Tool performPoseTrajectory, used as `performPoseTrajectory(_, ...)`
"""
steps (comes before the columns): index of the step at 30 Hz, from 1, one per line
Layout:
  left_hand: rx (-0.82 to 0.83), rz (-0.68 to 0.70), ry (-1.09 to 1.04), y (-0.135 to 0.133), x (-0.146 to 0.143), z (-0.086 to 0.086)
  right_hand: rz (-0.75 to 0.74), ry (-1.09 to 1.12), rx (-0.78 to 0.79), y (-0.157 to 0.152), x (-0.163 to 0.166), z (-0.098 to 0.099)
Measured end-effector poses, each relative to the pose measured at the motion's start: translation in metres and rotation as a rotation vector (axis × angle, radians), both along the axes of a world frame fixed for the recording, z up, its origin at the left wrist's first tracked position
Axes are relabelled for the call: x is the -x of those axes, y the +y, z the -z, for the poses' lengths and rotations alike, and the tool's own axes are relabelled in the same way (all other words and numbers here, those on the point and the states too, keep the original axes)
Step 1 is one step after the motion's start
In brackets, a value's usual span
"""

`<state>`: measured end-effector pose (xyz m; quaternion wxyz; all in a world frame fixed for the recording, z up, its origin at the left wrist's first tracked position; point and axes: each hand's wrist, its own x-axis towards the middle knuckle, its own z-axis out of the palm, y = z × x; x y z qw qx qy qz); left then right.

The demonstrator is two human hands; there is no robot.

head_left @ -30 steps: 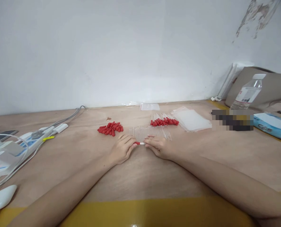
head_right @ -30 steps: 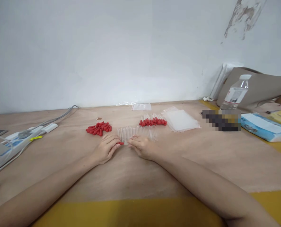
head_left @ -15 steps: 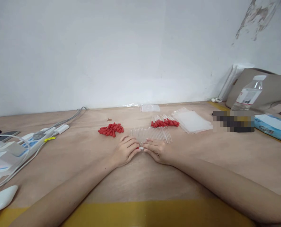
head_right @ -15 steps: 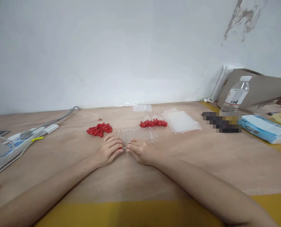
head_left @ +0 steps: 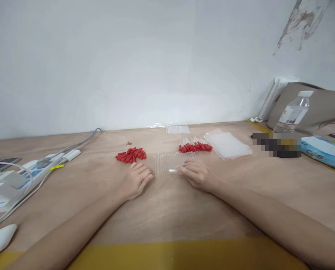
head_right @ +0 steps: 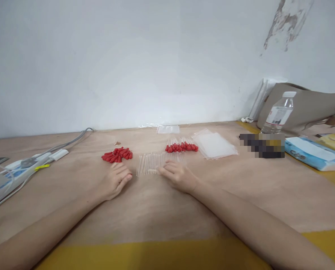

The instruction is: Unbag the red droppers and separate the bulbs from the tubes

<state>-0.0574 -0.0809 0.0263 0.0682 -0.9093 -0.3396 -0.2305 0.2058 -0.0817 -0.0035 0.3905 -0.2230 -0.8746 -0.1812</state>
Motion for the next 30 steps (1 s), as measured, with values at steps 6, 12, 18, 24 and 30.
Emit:
performPoseTrajectory(6, 0.070, -0.363, -0.325, 0.031, 0.042, -0.024, 0.284, 0.060, 0.270, 0.004, 0.012, -0.011)
performPoseTrajectory(12, 0.093, -0.651, -0.520, 0.062, 0.066, -0.025, 0.391, -0.001, 0.429, 0.025, 0.054, -0.027)
performPoseTrajectory(18, 0.035, -0.708, -0.521, 0.075, 0.069, -0.008, 0.423, -0.147, 0.306, 0.042, 0.094, -0.025)
performPoseTrajectory(24, 0.032, -0.821, -0.458, 0.085, 0.071, 0.005, 0.425, -0.229, 0.326, 0.039, 0.109, -0.017)
performPoseTrajectory(30, 0.251, -0.757, -0.679, 0.096, 0.082, 0.017, 0.416, -0.152, 0.411, 0.033, 0.113, -0.014)
